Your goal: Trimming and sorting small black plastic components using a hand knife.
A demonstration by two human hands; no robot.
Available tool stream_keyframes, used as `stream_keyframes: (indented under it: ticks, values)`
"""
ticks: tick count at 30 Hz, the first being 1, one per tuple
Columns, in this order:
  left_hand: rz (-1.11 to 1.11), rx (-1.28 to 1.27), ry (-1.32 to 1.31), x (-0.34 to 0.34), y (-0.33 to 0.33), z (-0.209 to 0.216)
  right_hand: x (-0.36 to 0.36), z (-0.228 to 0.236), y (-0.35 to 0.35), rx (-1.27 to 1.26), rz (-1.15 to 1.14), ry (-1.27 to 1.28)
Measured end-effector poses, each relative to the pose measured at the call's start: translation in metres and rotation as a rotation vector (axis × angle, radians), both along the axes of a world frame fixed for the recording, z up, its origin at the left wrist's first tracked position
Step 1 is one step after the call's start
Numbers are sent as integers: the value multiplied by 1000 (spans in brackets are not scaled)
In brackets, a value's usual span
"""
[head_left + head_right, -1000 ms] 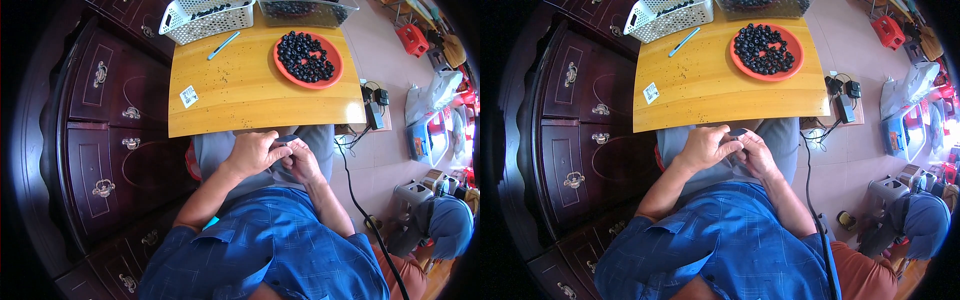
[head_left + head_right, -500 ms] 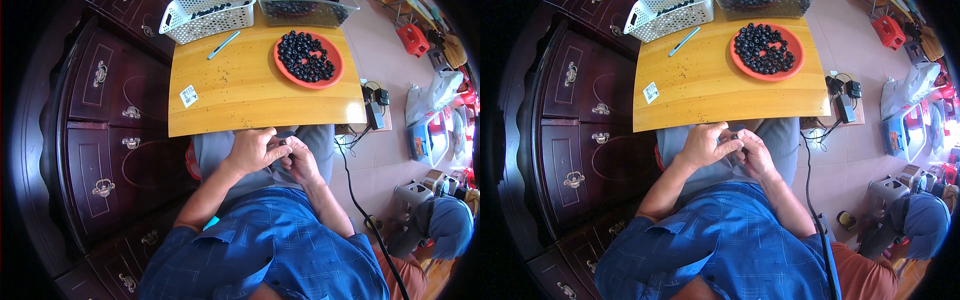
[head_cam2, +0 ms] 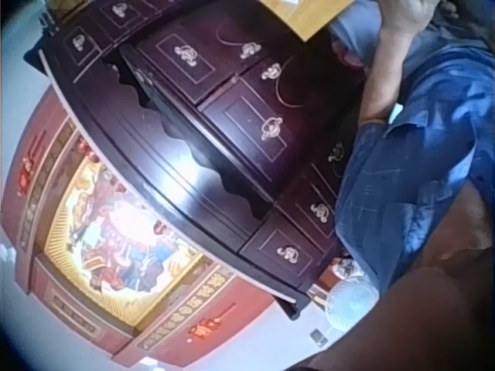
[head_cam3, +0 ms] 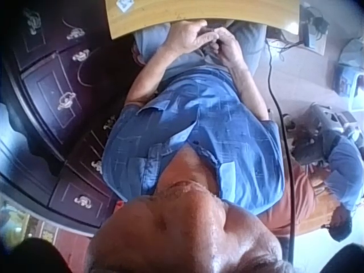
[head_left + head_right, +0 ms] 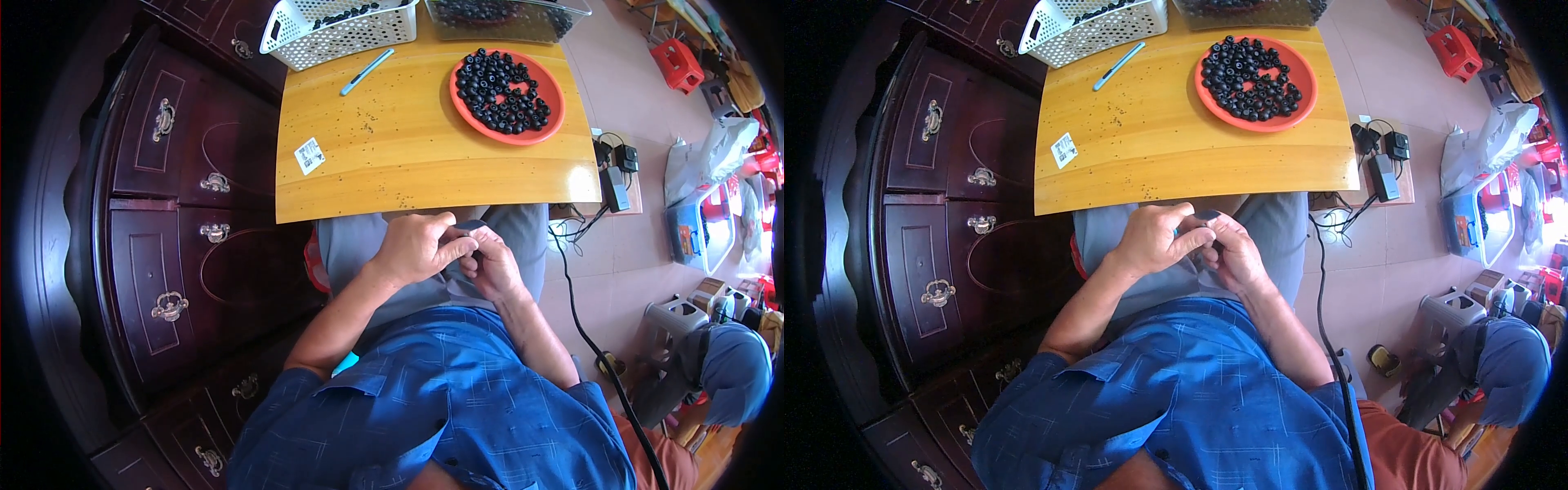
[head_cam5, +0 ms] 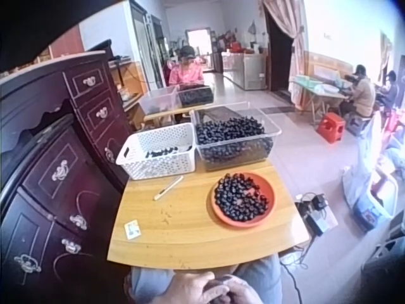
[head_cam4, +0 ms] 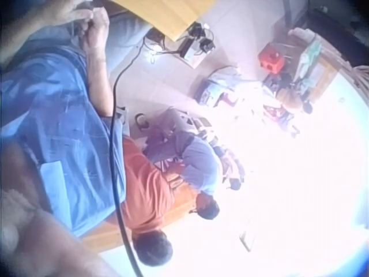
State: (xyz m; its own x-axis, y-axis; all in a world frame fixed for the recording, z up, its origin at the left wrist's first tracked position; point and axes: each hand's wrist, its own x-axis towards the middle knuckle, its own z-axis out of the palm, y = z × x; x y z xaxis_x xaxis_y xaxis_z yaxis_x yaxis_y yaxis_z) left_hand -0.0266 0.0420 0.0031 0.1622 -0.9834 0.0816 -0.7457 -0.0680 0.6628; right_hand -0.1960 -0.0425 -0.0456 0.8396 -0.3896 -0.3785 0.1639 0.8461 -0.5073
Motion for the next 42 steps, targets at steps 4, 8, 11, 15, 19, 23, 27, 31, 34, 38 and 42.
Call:
stream_keyframes:
  ticks: [4, 8, 11, 15, 19, 23, 27, 31, 34, 38, 42]
  values:
    - [31, -169, 13, 1, -2, 7, 5, 7, 3, 34, -37, 24]
    - [3, 54, 9, 1, 2, 2, -2, -10, 2, -10, -18, 33]
    - [9, 17, 18, 0, 2, 5, -1, -4, 3, 47, -23, 52]
    - [21, -52, 52, 1, 4, 6, 3, 1, 4, 6, -34, 54]
    - [-11, 11, 94, 4, 2, 14, 4, 6, -1, -77, -25, -42]
    - [-40, 31, 89, 8, 0, 26, 5, -3, -4, -174, -21, -50]
    - [-84, 9, 264, 15, -3, 22, 3, 7, -12, -157, 0, 14]
    - [-34, -49, 449, 20, 1, 22, 3, 2, -25, 122, 2, -186]
    - [33, -39, 499, 27, 3, 22, 13, 27, -30, 108, -67, -192]
    - [182, -92, 457, 45, 14, -8, 29, 44, -40, 103, -14, -69]
    - [267, -85, 522, 62, 7, 2, 71, 80, -54, -218, 123, 56]
